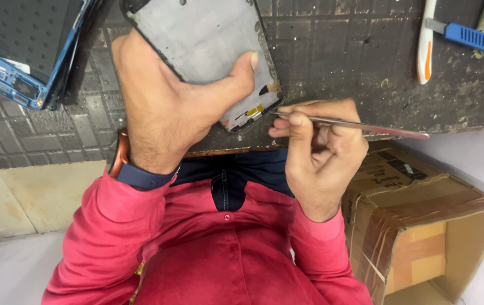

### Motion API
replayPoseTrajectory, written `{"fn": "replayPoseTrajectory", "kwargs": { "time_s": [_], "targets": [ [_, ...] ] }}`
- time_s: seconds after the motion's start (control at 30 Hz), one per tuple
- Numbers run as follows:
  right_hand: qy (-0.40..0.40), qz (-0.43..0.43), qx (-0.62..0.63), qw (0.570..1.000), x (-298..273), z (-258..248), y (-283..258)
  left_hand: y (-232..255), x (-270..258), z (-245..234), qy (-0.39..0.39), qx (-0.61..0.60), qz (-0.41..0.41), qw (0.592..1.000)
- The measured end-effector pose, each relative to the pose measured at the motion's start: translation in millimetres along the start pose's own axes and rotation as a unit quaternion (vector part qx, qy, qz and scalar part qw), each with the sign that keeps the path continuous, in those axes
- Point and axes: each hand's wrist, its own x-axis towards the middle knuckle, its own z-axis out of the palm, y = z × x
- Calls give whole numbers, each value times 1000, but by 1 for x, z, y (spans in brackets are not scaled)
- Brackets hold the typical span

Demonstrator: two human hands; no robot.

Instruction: The person uses a metal prying tool to remove adhesive residue from the back of a smartphone screen assembly. They then use a toothbrush to clean the surface and finally place the screen into a box.

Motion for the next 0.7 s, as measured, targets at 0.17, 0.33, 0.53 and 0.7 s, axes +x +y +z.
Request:
{"fn": "replayPoseTrajectory", "kwargs": {
  "time_s": [0.17,0.33,0.53,0.7],
  "targets": [
    [-39,-19,-59,997,2,-4,-7,1,-1,3,11,24,16,1000],
    [-76,-45,7,996,-6,2,-13,1,-4,9,19,21,-9,1000],
    [5,-5,64,998,-1,-8,-14,0,1,3,-3,6,-2,1000],
    [21,-38,38,998,7,-26,-10,-3,0,2,-23,-54,-14,998]
  ]
}}
